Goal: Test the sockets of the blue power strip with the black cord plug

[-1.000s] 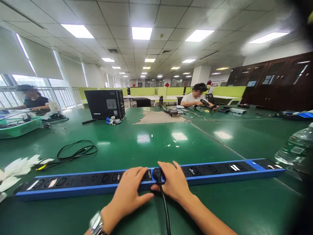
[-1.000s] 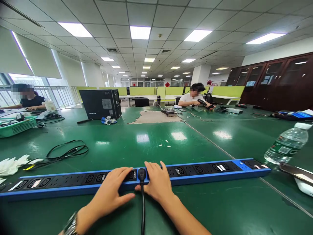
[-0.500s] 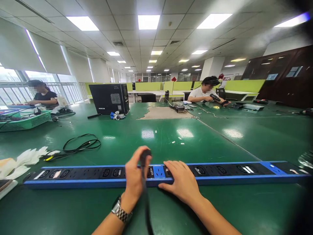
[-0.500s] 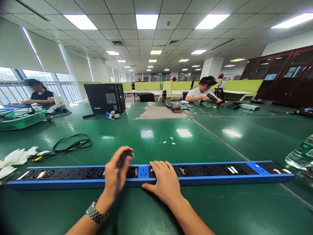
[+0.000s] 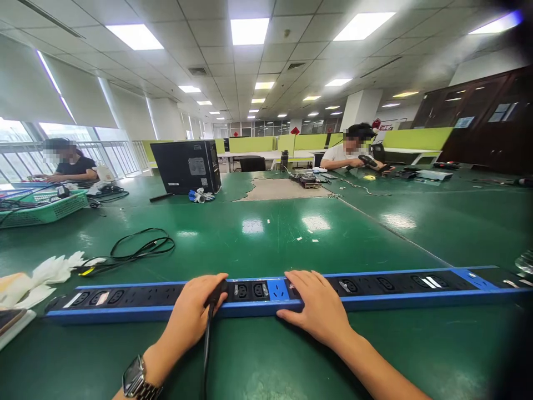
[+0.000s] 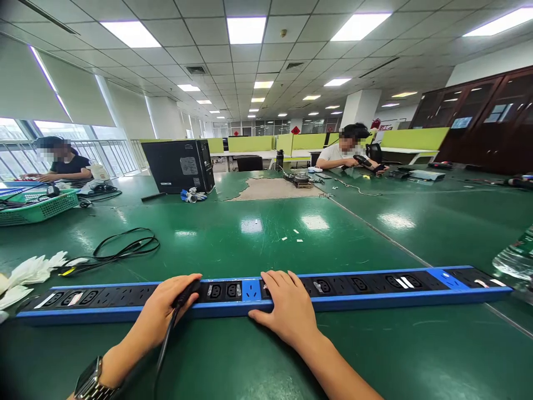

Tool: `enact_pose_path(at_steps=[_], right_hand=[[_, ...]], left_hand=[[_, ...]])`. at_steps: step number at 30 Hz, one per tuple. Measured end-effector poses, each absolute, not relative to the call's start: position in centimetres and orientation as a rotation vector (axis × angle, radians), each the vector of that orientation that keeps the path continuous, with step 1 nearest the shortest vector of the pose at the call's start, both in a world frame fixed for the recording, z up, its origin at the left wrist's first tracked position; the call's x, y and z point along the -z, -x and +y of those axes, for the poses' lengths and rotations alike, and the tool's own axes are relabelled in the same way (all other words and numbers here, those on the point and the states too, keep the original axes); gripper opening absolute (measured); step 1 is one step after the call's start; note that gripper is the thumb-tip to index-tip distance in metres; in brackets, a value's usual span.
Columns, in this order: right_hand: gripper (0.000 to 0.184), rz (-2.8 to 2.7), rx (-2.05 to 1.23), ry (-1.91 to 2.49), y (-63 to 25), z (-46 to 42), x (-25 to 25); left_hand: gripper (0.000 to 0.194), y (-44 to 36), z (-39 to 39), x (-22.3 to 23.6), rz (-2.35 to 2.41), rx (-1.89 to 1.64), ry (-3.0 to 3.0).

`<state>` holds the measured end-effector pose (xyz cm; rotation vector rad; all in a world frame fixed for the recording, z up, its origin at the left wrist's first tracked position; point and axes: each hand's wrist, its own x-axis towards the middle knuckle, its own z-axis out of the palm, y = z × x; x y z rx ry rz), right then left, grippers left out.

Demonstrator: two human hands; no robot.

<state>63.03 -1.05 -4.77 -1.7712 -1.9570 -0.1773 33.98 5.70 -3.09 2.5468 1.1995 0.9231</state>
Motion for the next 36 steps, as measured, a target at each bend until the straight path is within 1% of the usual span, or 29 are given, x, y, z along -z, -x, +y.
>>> enact_pose_path(at_steps=[4, 10, 12, 16, 18, 21, 25, 31, 36], right_hand=[[0.069, -1.979, 0.172, 1.799, -63.0, -1.1, 4.7], [0.069, -2.011, 0.227, 1.776, -63.1, -1.2, 4.9], [0.068, -2.012, 0.254, 1.768, -63.1, -1.2, 4.9], [0.067, -2.016, 0.295, 1.748, -63.3, -1.1, 5.0], [0.068, -2.027, 0.308, 1.735, -63.4, -1.1, 5.1], [0.068, -2.039, 0.320, 1.729, -63.5, -1.0, 5.3], [0.067, -2.039, 0.343, 1.723, -63.7, -1.0, 5.6], [0.065, -2.023, 0.393, 1.693, -63.9, -0.8, 6.0], [0.065, -2.034, 0.434, 1.680, -64.1, -0.8, 6.2]], left_hand=[[0.030, -34.1, 5.9, 2.0, 1.063, -0.804, -2.666], [0.029, -34.2, 5.6, 3.0, 1.053, -0.884, -2.680], [0.030, -34.5, 5.4, 3.0, 1.098, -1.005, -2.545], [0.040, -33.7, 5.3, 1.4, 1.315, -1.466, -2.015], [0.044, -31.9, 5.5, 0.4, 1.424, -1.557, -1.899], [0.052, -28.2, 5.7, 0.3, 1.597, -1.458, -1.942], [0.052, -23.9, 5.8, 1.7, 1.707, -1.273, -2.075], [0.056, -18.7, 6.7, 2.8, 1.895, -1.241, -2.070], [0.052, -16.2, 7.6, 3.0, 1.805, -1.133, -2.257]])
